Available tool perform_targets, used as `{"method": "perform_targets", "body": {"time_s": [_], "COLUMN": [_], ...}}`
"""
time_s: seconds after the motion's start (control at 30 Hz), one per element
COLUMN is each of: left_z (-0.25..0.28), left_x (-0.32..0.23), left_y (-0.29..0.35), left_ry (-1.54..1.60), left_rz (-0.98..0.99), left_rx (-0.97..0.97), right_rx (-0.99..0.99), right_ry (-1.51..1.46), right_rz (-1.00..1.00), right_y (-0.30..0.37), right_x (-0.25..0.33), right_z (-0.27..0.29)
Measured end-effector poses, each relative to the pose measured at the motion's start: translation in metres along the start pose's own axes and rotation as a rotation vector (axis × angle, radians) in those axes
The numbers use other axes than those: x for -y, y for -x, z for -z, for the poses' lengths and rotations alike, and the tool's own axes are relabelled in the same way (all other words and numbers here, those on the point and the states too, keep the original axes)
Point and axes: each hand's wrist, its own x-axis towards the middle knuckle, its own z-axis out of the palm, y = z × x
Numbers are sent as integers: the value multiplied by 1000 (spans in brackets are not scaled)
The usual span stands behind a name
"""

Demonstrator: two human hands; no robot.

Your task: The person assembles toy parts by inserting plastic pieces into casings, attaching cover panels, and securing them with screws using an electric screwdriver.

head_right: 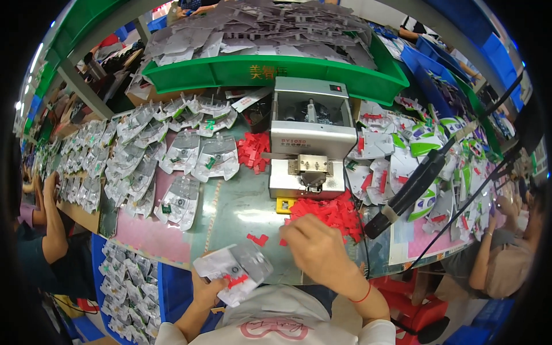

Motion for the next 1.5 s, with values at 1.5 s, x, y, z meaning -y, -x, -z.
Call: {"method": "perform_targets", "body": {"time_s": [1.5], "left_z": [-128], "left_x": [52], "left_y": [-100], "left_ry": [-327], "left_rz": [454], "left_rx": [1050], "right_rx": [-233], "right_ry": [-224], "right_rz": [180], "right_y": [-13], "right_x": [-22], "right_z": [-86]}}
